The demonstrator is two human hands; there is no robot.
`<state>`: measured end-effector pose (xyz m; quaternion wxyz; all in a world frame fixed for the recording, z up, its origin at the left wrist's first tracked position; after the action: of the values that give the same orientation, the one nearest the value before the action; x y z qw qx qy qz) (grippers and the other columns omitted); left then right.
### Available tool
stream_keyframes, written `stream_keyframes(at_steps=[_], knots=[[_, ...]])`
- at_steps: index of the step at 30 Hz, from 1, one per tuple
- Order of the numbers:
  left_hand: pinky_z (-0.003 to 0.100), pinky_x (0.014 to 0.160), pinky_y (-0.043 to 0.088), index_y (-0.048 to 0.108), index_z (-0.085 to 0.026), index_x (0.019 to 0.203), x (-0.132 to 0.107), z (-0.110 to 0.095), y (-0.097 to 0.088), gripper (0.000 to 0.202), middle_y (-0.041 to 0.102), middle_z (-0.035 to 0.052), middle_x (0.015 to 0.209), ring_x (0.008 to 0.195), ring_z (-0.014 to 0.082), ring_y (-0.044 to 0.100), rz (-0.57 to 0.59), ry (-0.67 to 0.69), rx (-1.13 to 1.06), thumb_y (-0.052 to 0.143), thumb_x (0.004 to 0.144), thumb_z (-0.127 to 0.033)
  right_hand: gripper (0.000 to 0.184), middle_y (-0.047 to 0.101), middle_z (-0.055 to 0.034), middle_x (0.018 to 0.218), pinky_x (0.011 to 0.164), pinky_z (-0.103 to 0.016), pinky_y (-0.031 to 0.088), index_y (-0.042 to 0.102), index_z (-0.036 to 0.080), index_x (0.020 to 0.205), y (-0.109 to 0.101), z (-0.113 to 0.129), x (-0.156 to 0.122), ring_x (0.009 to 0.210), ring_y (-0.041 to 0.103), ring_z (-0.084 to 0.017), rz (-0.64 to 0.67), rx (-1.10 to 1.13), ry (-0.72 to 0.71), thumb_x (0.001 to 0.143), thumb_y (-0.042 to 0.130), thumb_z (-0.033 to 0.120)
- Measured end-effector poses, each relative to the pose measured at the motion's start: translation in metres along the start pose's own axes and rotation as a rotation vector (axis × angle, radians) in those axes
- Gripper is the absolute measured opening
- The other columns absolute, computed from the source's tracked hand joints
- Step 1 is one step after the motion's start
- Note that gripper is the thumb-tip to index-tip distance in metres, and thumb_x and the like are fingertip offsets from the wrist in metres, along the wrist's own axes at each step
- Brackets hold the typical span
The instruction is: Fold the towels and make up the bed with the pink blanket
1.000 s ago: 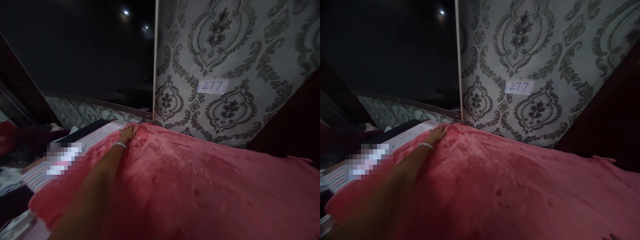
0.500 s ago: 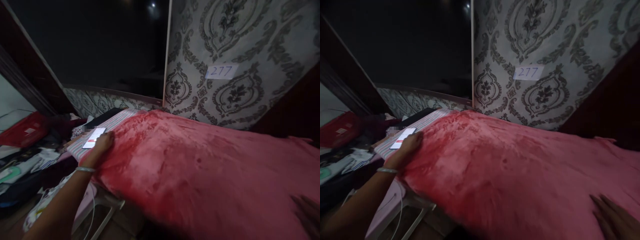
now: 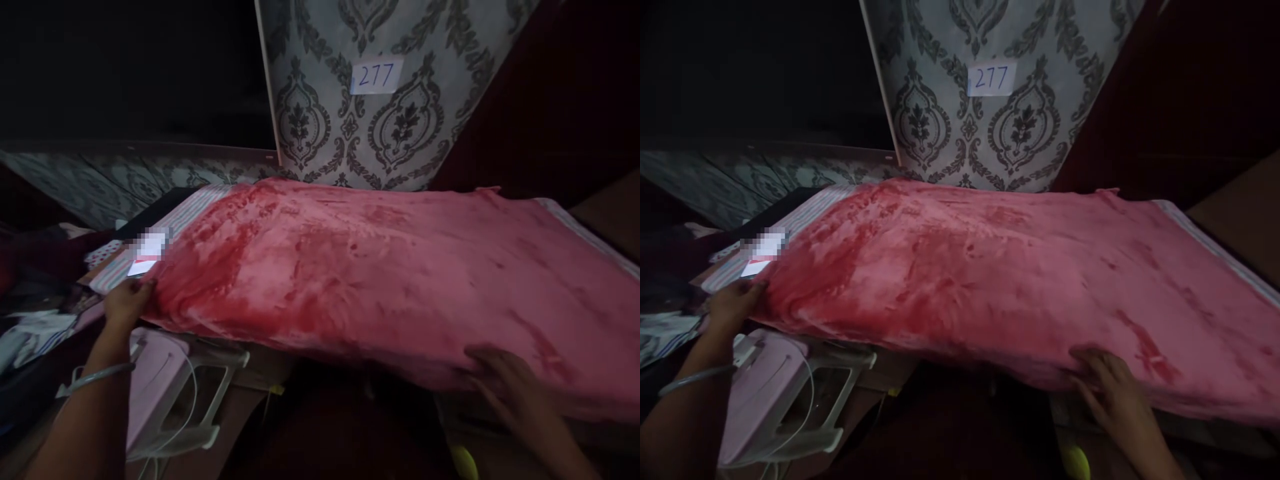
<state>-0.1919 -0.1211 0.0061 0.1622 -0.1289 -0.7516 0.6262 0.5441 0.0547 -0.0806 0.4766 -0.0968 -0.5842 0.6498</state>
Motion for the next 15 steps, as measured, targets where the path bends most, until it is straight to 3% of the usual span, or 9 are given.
stream_keyframes(at_steps=[3,7,11,15], knots=[[0.027,0.060,0.037,0.065,-0.016,0.085,0.003,0.002,-0.003,0.040,0.059,0.0056,0.068,0.073,0.0246,0.057,0.011,0.037,-0.031,0.049,0.079,-0.052,0.037,0.066,-0.0108,0.104,0.085,-0.043,0.053,0.064,0.021,0.116,0.007,-0.001,0.001,0.098,0.062,-0.029,-0.050,-0.039,0.036,0.098,0.047,0.049],[0.026,0.059,0.032,0.049,-0.023,0.066,0.004,-0.001,-0.007,0.025,0.044,-0.0003,0.056,0.065,0.0207,0.048,-0.032,0.007,-0.168,0.050,0.076,-0.046,0.031,0.068,-0.0114,0.097,0.081,-0.043,0.051,0.067,0.021,0.103,0.012,0.001,0.013,0.092,0.061,-0.029,-0.060,-0.088,0.051,0.098,0.045,0.041],[0.026,0.059,0.034,0.045,-0.023,0.062,-0.004,-0.005,-0.018,0.023,0.044,-0.0025,0.052,0.063,0.0183,0.047,-0.082,-0.070,-0.374,0.052,0.074,-0.041,0.031,0.069,-0.0104,0.085,0.077,-0.041,0.051,0.067,0.022,0.086,0.012,-0.001,0.022,0.083,0.062,-0.027,-0.050,-0.065,0.037,0.096,0.040,0.033],[0.026,0.056,0.036,0.050,-0.021,0.060,-0.013,-0.010,-0.030,0.021,0.048,-0.0027,0.051,0.062,0.0178,0.049,-0.085,-0.086,-0.525,0.056,0.071,-0.038,0.034,0.071,-0.0115,0.086,0.073,-0.042,0.054,0.067,0.021,0.086,0.013,-0.008,0.023,0.080,0.067,-0.028,-0.138,-0.083,0.069,0.095,0.037,0.035]])
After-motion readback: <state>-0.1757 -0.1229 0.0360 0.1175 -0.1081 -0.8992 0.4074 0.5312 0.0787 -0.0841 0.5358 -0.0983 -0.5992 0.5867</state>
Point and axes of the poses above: each hand's wrist, its own x-axis towards the middle knuckle, its own y-axis out of the palm, z = x × y, the point moved 1 cm from there along x, towards the middle knuckle
